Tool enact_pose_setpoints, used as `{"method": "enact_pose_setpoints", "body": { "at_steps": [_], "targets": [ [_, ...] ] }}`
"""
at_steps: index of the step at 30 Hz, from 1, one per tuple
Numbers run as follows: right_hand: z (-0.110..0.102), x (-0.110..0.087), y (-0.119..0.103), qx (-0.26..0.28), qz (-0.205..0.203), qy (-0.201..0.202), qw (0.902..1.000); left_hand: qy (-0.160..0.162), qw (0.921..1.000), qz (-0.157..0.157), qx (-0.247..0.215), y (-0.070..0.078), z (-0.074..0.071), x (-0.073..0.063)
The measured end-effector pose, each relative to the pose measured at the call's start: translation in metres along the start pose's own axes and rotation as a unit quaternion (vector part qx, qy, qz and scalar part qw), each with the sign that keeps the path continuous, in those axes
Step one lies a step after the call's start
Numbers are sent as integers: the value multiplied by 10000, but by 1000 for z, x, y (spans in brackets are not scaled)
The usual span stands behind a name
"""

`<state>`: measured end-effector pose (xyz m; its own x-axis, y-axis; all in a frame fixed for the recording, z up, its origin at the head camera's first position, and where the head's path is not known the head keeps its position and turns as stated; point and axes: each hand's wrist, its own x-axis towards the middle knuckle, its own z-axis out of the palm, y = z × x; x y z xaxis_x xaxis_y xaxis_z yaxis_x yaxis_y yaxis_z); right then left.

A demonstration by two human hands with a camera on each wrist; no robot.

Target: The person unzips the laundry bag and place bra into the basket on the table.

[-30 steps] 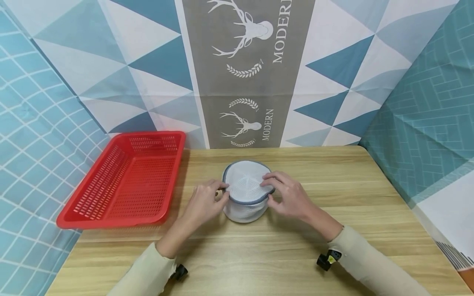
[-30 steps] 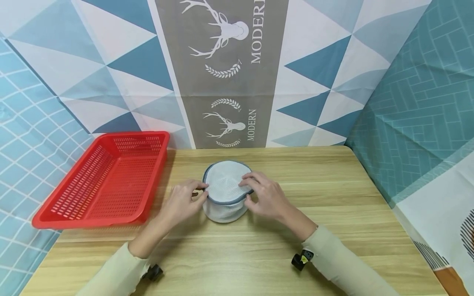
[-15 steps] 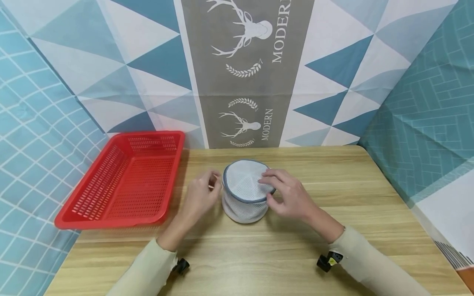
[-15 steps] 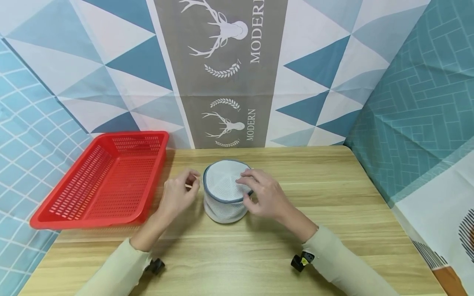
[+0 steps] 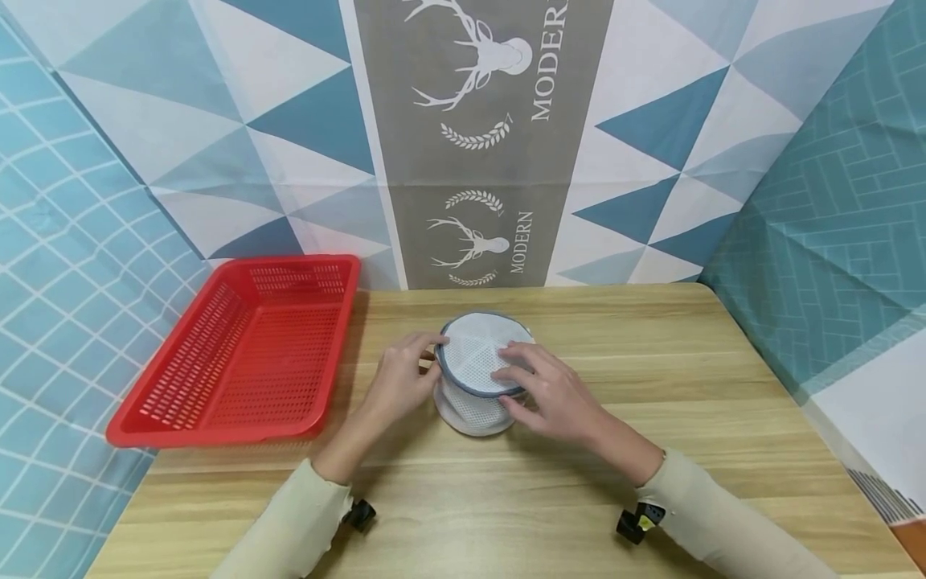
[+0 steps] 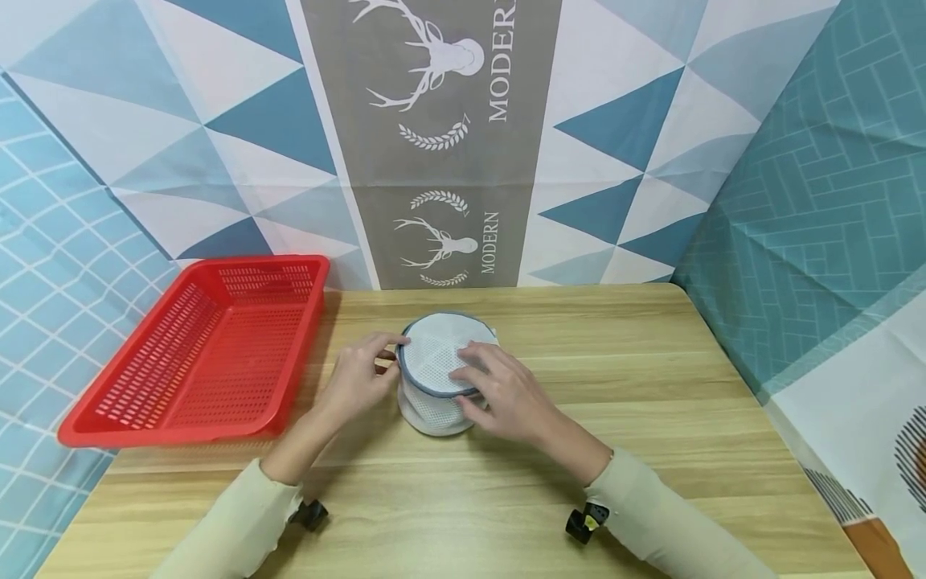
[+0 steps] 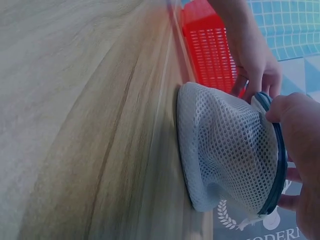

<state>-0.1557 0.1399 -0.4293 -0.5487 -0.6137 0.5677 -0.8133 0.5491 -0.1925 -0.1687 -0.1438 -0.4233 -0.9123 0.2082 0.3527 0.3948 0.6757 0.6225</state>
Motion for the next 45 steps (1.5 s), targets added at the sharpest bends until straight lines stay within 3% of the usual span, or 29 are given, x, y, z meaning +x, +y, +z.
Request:
{"method": "enact_pose_setpoints", "body": {
  "at_steps": [9,16,22,26,33,41,45],
  "targets": [
    [1,-1,16,244,37,125,9996,164,9975,529,439,2,-2,-12],
    [-2,0,32,427,361,199,9982,190,9843,1233,1251,8,-3,-26],
    [-5,1,36,496,482,76,9976,215,9848,1384,1029,10,-5,-29],
    [-11,7,37,480,344,138,9982,250,9903,1099,812,9,-11,-23],
    [-19,23,37,436,-28,327,9985,383,9981,139,464,4,-16,-9],
    [-10,21,38,260,-149,-211,9993,-141,9972,-678,299,-1,-9,-9],
    [-8,19,38,223,-124,-451,9987,-418,9951,-843,315,-2,-8,-10]
  ]
}}
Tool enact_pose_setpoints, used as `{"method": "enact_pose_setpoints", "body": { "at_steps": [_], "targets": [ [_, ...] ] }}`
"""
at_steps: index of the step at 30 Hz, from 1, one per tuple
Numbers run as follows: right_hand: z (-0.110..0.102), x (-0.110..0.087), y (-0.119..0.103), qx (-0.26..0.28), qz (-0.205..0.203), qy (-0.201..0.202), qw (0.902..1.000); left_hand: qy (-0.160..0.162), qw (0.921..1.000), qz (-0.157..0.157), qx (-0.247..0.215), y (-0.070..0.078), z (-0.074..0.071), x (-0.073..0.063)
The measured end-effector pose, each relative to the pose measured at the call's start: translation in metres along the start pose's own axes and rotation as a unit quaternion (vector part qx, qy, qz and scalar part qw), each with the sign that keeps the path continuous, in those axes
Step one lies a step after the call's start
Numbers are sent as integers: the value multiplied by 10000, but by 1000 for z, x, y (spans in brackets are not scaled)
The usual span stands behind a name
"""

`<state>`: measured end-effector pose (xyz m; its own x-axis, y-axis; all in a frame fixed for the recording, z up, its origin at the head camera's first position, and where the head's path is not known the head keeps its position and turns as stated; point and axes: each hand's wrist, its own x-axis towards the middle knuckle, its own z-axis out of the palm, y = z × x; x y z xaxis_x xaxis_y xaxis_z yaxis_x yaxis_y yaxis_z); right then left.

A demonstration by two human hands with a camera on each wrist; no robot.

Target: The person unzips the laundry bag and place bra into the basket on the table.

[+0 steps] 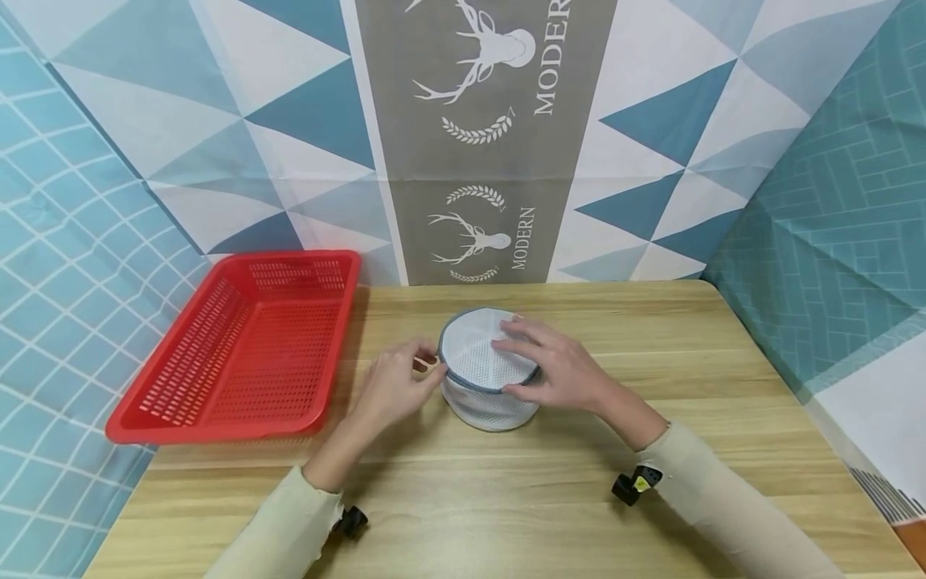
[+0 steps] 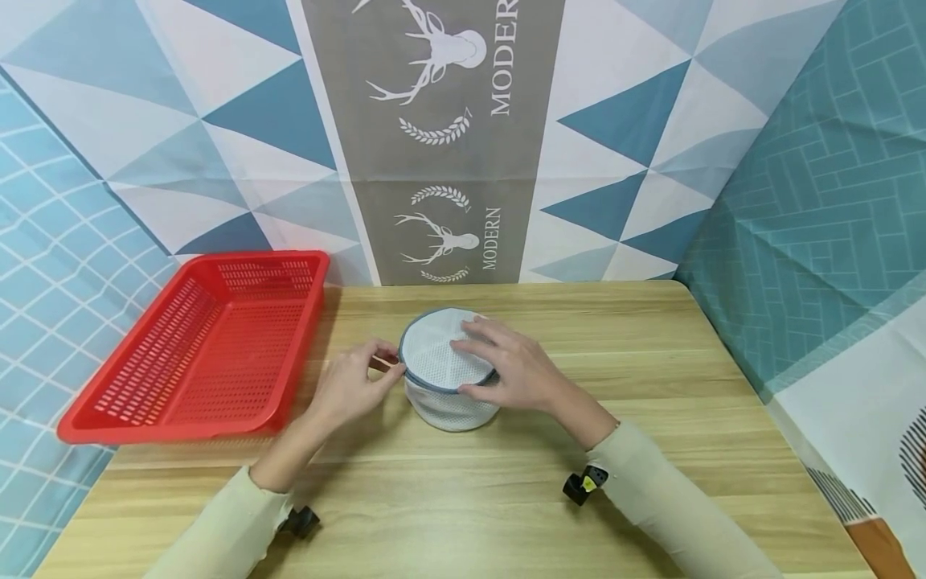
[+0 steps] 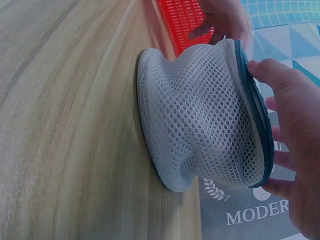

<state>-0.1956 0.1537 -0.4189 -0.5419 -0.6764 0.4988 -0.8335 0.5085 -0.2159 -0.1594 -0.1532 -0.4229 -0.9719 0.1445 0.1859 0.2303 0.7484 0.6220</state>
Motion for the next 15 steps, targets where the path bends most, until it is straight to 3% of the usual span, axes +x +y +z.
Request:
{"method": "enact_pose_setpoints", "body": {
  "at_steps": [7,15],
  "targets": [
    [4,0,1,66,-289,55,9995,-251,9994,210,61,-2,4,-1],
    [6,-3,-2,278,-596,28,9978,-645,9968,404,-231,-5,7,-2]
  ]
}}
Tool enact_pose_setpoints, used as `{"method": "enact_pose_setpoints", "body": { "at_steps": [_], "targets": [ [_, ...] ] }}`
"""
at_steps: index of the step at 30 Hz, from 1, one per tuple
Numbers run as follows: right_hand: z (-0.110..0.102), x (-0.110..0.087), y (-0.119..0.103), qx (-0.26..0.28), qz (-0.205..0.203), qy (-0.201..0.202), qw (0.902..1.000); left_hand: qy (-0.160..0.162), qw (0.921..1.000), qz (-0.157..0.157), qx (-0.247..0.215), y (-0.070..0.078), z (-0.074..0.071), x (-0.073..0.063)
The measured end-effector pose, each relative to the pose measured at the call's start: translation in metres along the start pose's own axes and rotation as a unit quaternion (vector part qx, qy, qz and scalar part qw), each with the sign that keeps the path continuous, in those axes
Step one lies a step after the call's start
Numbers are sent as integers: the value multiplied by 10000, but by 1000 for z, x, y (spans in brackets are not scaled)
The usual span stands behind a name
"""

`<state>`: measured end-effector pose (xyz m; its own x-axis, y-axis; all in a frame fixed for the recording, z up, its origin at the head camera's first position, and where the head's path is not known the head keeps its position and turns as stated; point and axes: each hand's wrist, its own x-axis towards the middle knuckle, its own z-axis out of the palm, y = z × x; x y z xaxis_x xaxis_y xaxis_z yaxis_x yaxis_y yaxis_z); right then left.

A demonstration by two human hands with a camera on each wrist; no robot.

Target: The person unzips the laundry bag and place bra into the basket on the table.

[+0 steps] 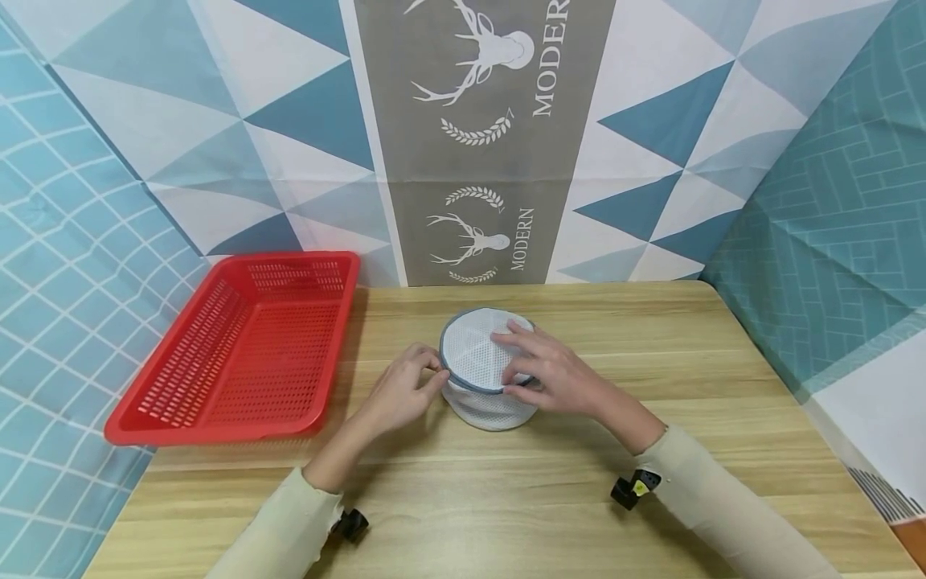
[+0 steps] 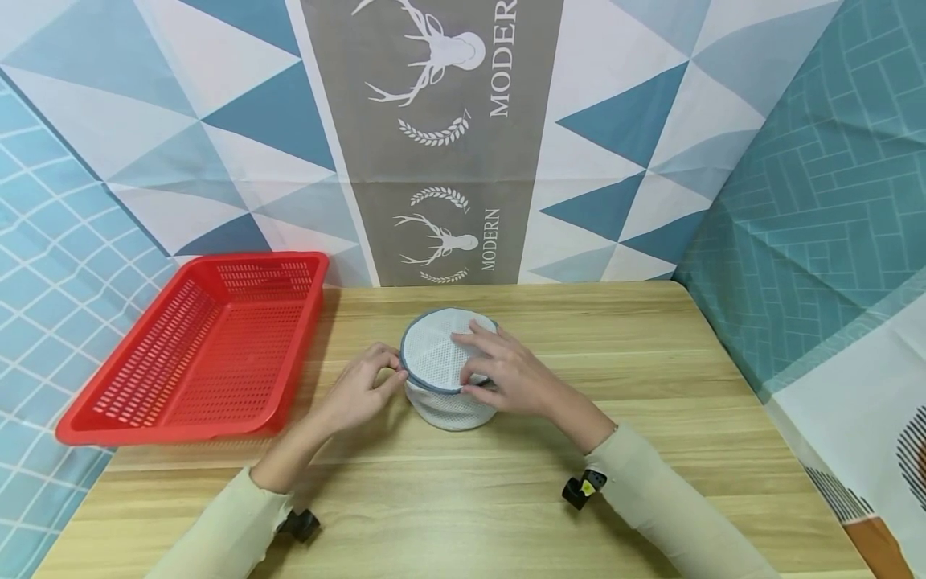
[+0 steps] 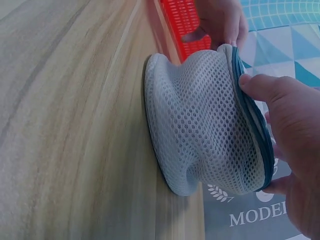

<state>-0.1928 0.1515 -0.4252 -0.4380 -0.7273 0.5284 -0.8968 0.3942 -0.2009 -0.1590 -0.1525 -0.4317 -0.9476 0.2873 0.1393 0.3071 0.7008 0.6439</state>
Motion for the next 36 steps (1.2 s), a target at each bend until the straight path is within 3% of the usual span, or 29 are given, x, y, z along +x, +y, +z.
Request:
{"method": "enact_pose_setpoints", "body": {
  "at_steps": [10,16,24,31,36],
  "targets": [
    [1,1,-6,210,512,-361,9978,-85,9999,50,53,-2,1,-1],
    [-1,1,-7,584,917,-169,9939,-72,9999,-55,140,-5,-1,-1],
    [3,6,-10,-26,687,-25,9976,55,9996,-153,218,1,-1,2],
    [10,10,-13,-440,932,-94,9946,60,9995,-13,319,7,1,3],
    [13,9,-13,-457,1125,-142,9925,82,9992,146,357,6,2,2]
  ]
}}
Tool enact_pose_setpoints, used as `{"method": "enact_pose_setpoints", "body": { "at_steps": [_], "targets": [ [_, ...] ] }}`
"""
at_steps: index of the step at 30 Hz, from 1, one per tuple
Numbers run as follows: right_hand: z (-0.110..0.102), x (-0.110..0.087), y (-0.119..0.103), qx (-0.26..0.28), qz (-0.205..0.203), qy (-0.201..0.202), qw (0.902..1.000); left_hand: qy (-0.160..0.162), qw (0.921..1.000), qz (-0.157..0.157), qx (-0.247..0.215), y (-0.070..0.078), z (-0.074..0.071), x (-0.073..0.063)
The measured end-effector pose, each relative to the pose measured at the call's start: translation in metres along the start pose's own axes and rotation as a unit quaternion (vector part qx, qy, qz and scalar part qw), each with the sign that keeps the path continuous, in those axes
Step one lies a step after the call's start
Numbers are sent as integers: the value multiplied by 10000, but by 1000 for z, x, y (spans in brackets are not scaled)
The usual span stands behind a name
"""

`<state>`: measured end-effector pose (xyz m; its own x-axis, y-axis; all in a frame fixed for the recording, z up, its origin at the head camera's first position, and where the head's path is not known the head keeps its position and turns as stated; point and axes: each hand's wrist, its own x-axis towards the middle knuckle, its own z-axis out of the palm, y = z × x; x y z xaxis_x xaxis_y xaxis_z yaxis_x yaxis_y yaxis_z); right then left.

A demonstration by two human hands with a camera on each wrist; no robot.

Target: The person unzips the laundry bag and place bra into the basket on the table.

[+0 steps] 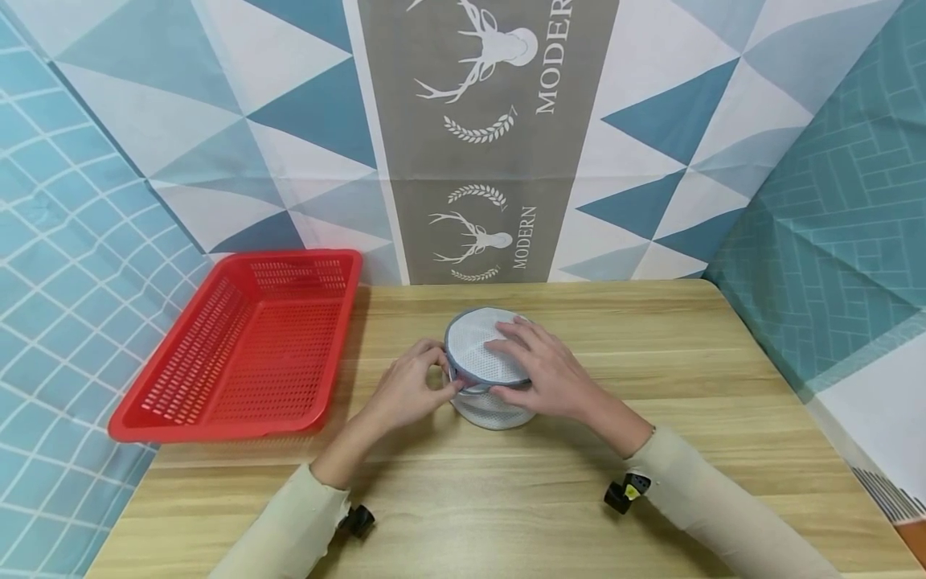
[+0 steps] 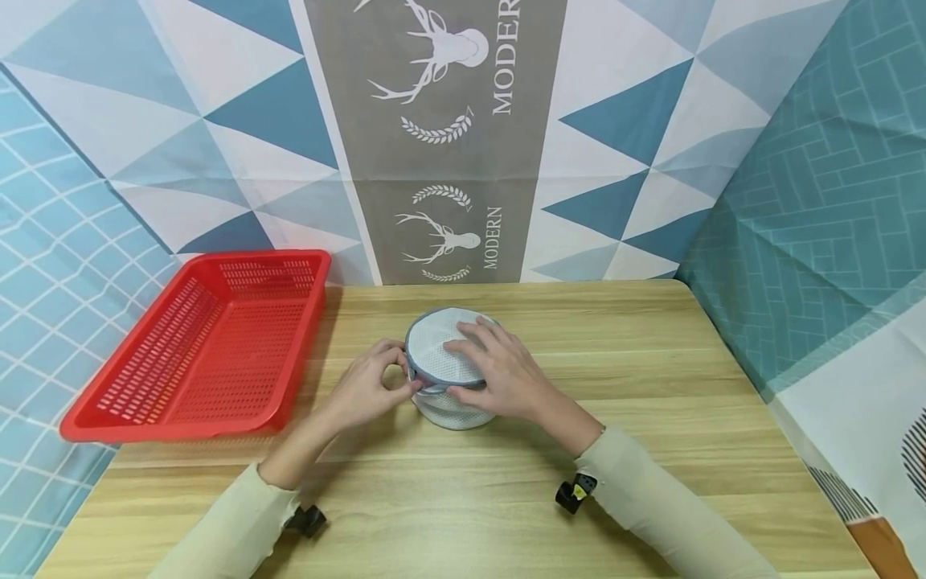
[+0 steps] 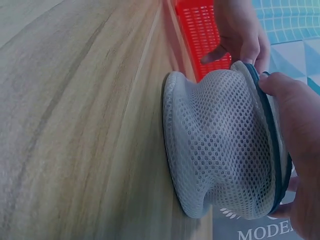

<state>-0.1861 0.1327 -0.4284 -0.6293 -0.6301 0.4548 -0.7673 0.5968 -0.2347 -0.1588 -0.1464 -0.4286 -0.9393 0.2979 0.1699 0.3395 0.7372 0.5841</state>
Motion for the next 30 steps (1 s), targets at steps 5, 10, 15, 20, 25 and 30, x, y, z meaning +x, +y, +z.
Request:
{"method": "enact_pose_setpoints", "body": {
  "at_steps": [5,10,15,20,25,30],
  "targets": [
    [-1,-1,2,-61,-40,-36,10000,28,10000,56,11,0,1,0],
    [-9,1,4,-165,-198,11,9997,50,10000,47,28,0,2,1],
    [-22,12,10,256,-163,342,9990,71,9999,85,62,1,2,1],
    [-33,25,18,870,-27,566,9946,111,9998,99,100,0,2,1],
    [-42,38,29,1430,327,720,9866,128,9997,109,172,-1,3,0],
    [-47,50,40,1893,916,794,9744,106,9998,12,192,-2,4,0]
  ]
}}
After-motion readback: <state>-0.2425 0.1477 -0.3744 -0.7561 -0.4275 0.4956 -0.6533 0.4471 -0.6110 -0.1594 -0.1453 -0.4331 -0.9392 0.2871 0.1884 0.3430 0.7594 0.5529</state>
